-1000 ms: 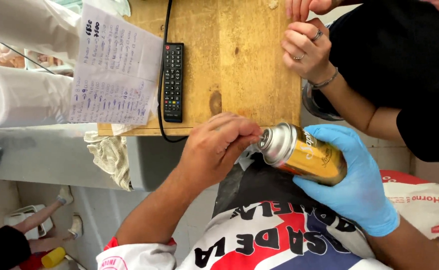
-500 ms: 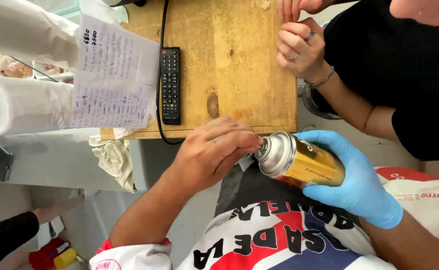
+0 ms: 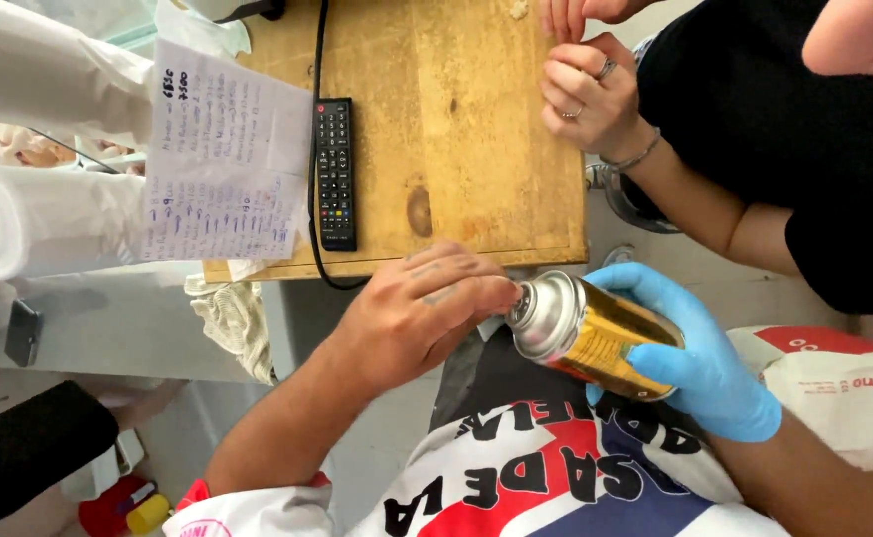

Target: The person slices a sausage on a yellow cutting board using a knife and then spends time fixing the nozzle on a spray can at a counter.

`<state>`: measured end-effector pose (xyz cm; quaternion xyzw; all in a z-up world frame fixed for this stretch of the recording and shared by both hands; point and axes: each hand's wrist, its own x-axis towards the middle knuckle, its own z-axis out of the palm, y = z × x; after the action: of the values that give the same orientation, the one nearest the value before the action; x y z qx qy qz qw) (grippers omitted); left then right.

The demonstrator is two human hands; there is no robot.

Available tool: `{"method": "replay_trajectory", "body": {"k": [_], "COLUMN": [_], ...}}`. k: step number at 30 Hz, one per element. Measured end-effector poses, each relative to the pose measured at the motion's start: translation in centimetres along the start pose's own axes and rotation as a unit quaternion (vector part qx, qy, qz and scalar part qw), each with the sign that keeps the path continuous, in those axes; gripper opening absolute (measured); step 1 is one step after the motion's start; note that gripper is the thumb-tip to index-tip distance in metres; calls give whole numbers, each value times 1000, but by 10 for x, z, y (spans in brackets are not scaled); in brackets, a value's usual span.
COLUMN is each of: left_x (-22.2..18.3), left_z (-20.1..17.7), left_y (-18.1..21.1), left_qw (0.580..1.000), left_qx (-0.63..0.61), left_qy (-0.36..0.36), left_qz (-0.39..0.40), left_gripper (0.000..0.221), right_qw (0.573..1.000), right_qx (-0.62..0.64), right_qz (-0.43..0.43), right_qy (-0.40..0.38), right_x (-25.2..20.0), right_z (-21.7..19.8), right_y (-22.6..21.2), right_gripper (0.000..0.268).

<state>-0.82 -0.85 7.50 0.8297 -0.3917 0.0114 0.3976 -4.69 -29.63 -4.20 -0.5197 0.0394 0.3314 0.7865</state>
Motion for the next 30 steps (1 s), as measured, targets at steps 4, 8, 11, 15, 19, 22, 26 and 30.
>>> {"method": "replay_trajectory", "body": {"k": [4, 8, 11, 15, 19, 22, 26, 30], "left_x": [4, 3, 3, -4, -24, -40, -56, -70], "left_z": [-3, -4, -5, -3, 8, 17, 50, 87], "left_y": [1, 3, 4, 2, -25, -49, -102, -145], "left_qw": [1000, 1000, 999, 992, 958, 933, 903, 915], "left_qx": [-10, -8, -13, -11, -43, 24, 22, 8], "left_qy": [-6, -9, 15, 91, 206, 195, 185, 243], "left_qz": [-4, -17, -26, -91, -196, -301, -387, -323], "left_gripper": [10, 16, 18, 14, 25, 11, 7, 12], "right_qw": [996, 996, 997, 995, 991, 987, 992, 976], "right_qx": [-82, -77, -77, -57, 17, -63, 17, 33], "right_qz": [-31, -45, -17, -81, -128, -147, -112, -200], "right_qy": [1, -17, -8, -23, 13, 2, 61, 76], "right_x": [2, 2, 2, 3, 15, 25, 55, 78], "right_z": [8, 6, 7, 8, 0, 24, 26, 44], "right_y": [-13, -12, -13, -8, 21, -11, 26, 44], "right_gripper": [84, 86, 88, 90, 112, 100, 83, 104]}}
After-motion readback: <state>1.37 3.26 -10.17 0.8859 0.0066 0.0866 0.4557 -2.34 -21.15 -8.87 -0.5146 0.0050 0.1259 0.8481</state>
